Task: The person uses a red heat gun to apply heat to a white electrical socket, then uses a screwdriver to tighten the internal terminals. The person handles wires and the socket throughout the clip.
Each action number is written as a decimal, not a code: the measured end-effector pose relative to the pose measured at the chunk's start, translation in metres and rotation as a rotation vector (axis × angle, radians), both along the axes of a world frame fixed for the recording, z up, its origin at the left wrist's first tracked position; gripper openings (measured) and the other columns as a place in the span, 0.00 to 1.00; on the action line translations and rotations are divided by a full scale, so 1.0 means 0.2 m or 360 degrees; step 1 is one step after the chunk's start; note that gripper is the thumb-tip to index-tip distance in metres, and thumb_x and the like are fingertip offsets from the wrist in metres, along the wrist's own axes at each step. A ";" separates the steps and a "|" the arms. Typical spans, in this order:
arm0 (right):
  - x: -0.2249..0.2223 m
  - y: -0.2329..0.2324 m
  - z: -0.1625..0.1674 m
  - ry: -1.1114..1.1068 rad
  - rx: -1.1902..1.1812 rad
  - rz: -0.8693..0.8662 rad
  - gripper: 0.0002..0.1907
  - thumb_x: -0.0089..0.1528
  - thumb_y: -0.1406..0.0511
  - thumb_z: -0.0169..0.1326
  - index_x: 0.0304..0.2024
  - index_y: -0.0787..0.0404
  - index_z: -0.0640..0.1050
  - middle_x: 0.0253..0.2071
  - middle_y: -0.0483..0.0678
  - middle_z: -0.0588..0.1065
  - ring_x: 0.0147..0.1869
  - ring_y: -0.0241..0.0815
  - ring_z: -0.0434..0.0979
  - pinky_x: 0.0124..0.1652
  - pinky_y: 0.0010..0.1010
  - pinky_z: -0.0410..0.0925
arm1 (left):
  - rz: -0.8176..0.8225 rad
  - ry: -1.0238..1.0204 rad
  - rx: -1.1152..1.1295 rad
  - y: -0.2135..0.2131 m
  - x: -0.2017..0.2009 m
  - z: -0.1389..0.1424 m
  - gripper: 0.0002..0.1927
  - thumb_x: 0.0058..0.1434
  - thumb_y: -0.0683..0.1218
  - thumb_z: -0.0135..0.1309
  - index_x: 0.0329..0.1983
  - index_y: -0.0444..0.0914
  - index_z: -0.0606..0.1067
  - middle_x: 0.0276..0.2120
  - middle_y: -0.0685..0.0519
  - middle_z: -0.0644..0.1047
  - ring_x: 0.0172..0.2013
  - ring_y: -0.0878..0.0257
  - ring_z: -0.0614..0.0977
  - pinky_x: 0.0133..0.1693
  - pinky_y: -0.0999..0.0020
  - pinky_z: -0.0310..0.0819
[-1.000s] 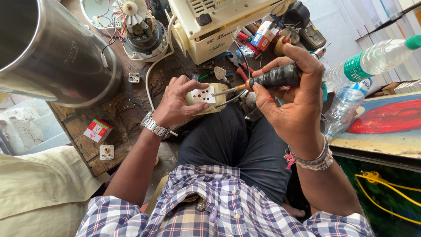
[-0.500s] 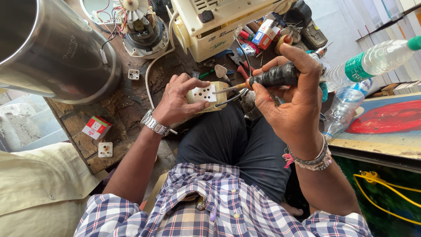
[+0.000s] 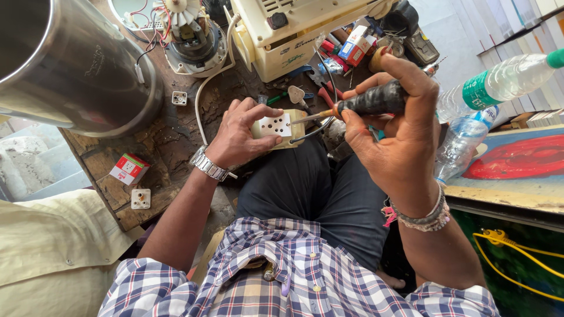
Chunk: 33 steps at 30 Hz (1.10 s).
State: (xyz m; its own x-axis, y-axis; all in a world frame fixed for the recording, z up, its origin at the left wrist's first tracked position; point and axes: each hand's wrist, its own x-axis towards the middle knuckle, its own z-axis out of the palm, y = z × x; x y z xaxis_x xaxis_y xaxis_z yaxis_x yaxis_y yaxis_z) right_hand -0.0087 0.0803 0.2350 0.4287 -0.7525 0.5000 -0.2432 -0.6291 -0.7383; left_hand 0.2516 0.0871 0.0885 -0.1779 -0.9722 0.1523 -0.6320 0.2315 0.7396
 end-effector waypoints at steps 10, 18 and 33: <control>0.00 -0.02 -0.04 0.0074 -0.0052 0.0004 0.33 0.72 0.79 0.58 0.71 0.58 0.56 0.56 0.53 0.72 0.58 0.39 0.81 0.55 0.29 0.77 | -0.0002 0.0002 0.0003 0.00 0.00 0.00 0.28 0.50 0.59 0.69 0.55 0.49 0.81 0.36 0.55 0.70 0.41 0.56 0.68 0.47 0.59 0.62; 0.06 0.01 0.02 0.0177 -0.0147 -0.0108 0.33 0.70 0.76 0.63 0.69 0.61 0.60 0.54 0.52 0.73 0.55 0.37 0.82 0.51 0.25 0.78 | -0.0002 0.0013 0.0023 0.00 -0.01 0.01 0.28 0.50 0.58 0.69 0.54 0.49 0.81 0.35 0.55 0.69 0.40 0.56 0.67 0.46 0.59 0.62; 0.16 -0.03 0.23 0.0657 -0.0383 0.0169 0.32 0.65 0.70 0.66 0.68 0.59 0.66 0.49 0.53 0.73 0.46 0.46 0.79 0.45 0.35 0.73 | -0.0017 -0.0009 -0.0021 0.00 -0.01 0.02 0.28 0.51 0.58 0.69 0.55 0.49 0.80 0.35 0.54 0.69 0.41 0.55 0.68 0.47 0.58 0.63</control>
